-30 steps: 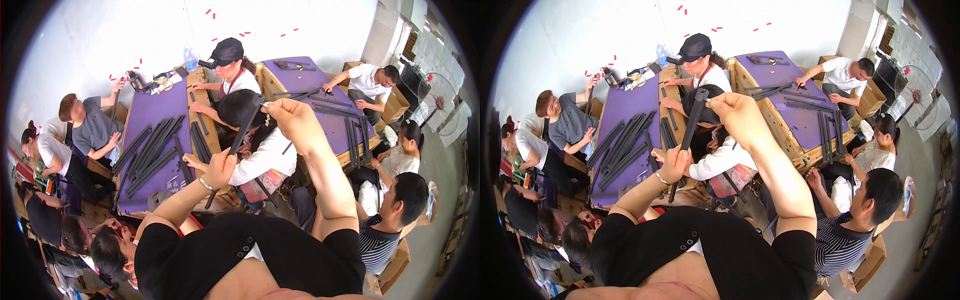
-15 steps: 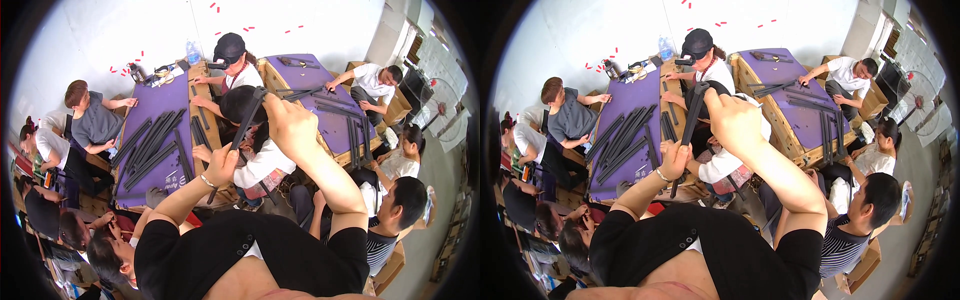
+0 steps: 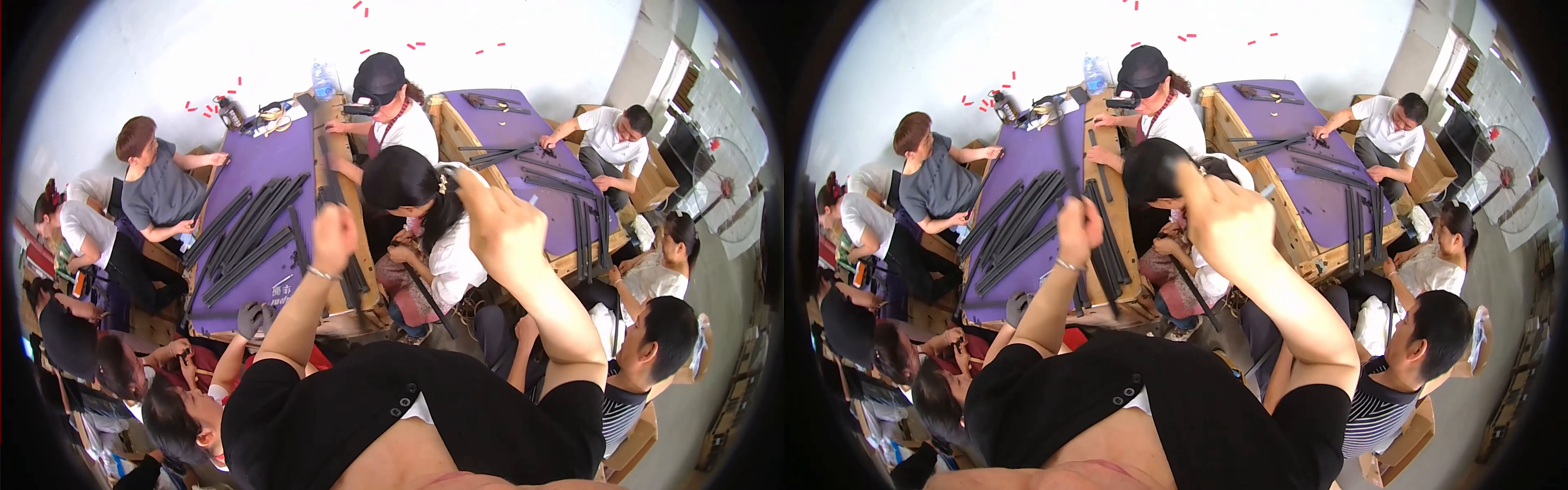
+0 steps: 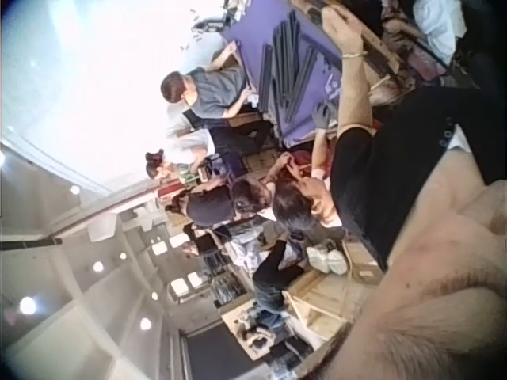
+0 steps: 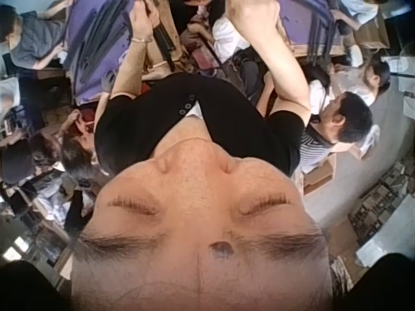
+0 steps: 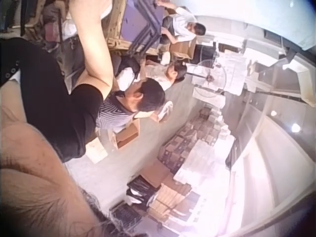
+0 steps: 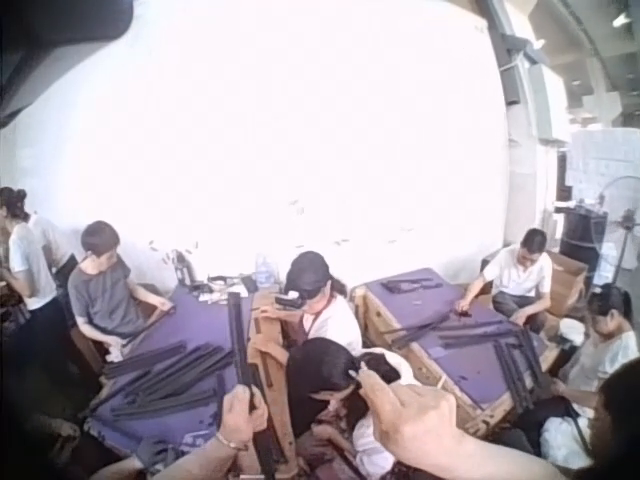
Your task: Using a hook tool to pull components through rubber strips during an assembly process.
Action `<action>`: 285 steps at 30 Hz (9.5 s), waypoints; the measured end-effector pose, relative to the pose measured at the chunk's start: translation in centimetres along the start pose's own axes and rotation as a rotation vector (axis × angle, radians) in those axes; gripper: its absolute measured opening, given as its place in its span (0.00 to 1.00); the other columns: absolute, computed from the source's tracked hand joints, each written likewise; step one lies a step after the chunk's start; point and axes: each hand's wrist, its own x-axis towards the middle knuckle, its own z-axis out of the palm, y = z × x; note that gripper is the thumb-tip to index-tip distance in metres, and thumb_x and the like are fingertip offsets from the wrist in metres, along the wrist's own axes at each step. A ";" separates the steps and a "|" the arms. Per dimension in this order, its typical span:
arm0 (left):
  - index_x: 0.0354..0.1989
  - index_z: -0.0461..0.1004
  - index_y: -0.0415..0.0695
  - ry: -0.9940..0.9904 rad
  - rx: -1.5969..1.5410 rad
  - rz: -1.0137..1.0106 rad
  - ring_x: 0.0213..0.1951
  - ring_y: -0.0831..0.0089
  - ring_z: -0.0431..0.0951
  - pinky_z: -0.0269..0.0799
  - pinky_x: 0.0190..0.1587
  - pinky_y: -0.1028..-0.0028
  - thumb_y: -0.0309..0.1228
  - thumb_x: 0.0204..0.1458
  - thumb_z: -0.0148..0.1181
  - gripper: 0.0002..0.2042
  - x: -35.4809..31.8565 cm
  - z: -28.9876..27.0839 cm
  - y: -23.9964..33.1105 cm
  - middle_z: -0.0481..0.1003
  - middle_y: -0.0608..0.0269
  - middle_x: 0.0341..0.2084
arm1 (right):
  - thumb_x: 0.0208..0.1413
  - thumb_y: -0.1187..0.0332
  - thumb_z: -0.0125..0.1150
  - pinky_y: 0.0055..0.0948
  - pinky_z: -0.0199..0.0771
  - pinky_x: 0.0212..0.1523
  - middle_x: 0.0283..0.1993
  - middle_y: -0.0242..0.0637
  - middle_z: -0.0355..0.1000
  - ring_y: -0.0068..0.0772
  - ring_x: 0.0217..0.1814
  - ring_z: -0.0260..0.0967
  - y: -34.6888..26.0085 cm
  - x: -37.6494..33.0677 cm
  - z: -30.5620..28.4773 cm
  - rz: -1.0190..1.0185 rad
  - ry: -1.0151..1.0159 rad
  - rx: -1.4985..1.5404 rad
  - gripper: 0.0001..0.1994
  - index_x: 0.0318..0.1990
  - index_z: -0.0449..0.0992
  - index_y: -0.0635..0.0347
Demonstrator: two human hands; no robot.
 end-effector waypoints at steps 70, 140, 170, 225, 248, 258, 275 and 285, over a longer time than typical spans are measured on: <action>0.23 0.56 0.47 -0.455 -0.885 0.655 0.15 0.79 0.55 0.51 0.17 0.81 0.57 0.53 0.37 0.24 1.0 -1.2 11.5 0.56 0.70 0.13 | 0.54 0.71 0.48 0.16 0.41 0.09 0.12 0.20 0.52 0.12 0.09 0.46 -4.7 -8.9 9.2 1.578 -0.694 1.518 0.06 0.35 0.69 0.63; 0.12 0.51 0.48 -0.376 -0.569 0.368 0.10 0.80 0.49 0.43 0.13 0.79 0.36 0.57 0.36 0.19 -1.0 4.9 6.4 0.51 0.72 0.05 | 0.40 0.74 0.52 0.29 0.65 0.17 0.19 0.36 0.63 0.34 0.18 0.65 -7.8 -7.0 6.0 0.157 -0.452 0.230 0.06 0.27 0.64 0.60; 0.13 0.51 0.48 -0.481 -0.586 0.433 0.11 0.81 0.49 0.45 0.13 0.80 0.39 0.58 0.37 0.20 0.5 3.4 5.1 0.52 0.71 0.06 | 0.61 0.61 0.36 0.29 0.73 0.29 0.22 0.31 0.69 0.26 0.25 0.70 -6.5 -6.7 4.0 1.965 -0.282 2.469 0.17 0.40 0.67 0.67; 0.11 0.49 0.51 0.110 -0.811 -0.032 0.08 0.81 0.44 0.37 0.10 0.80 0.44 0.56 0.38 0.22 -8.2 -4.7 10.9 0.47 0.73 0.05 | 0.50 0.78 0.45 0.18 0.46 0.20 0.18 0.22 0.47 0.14 0.18 0.43 -15.2 -6.1 8.4 0.955 -1.013 2.314 0.09 0.41 0.63 0.64; 0.11 0.49 0.49 0.067 -0.749 0.038 0.08 0.81 0.45 0.39 0.10 0.79 0.40 0.58 0.36 0.21 -5.9 -5.4 10.0 0.47 0.71 0.04 | 0.51 0.74 0.54 0.23 0.58 0.16 0.14 0.39 0.63 0.29 0.13 0.61 -11.6 -6.6 6.0 0.207 -0.486 1.316 0.05 0.25 0.71 0.64; 0.13 0.50 0.48 0.044 -0.567 0.121 0.10 0.82 0.45 0.39 0.11 0.81 0.43 0.58 0.38 0.22 -5.6 -5.3 9.4 0.48 0.72 0.06 | 0.53 0.72 0.52 0.22 0.53 0.13 0.13 0.32 0.60 0.16 0.13 0.57 -12.8 -5.1 7.4 0.122 -0.548 1.127 0.08 0.25 0.69 0.65; 0.17 0.63 0.46 0.174 -0.095 -0.001 0.11 0.88 0.50 0.43 0.13 0.82 0.42 0.53 0.51 0.17 -5.8 -8.8 6.2 0.54 0.78 0.08 | 0.52 0.70 0.52 0.27 0.60 0.18 0.14 0.38 0.62 0.32 0.14 0.60 -11.0 -3.1 8.0 0.102 -0.287 1.141 0.07 0.24 0.70 0.63; 0.12 0.52 0.48 -0.265 -0.405 -0.391 0.10 0.82 0.49 0.40 0.13 0.80 0.43 0.55 0.47 0.22 -10.2 -7.1 0.8 0.49 0.74 0.07 | 0.57 0.68 0.49 0.10 0.44 0.17 0.20 0.18 0.61 0.05 0.17 0.47 -8.5 5.2 8.5 0.800 -0.269 1.771 0.09 0.39 0.72 0.63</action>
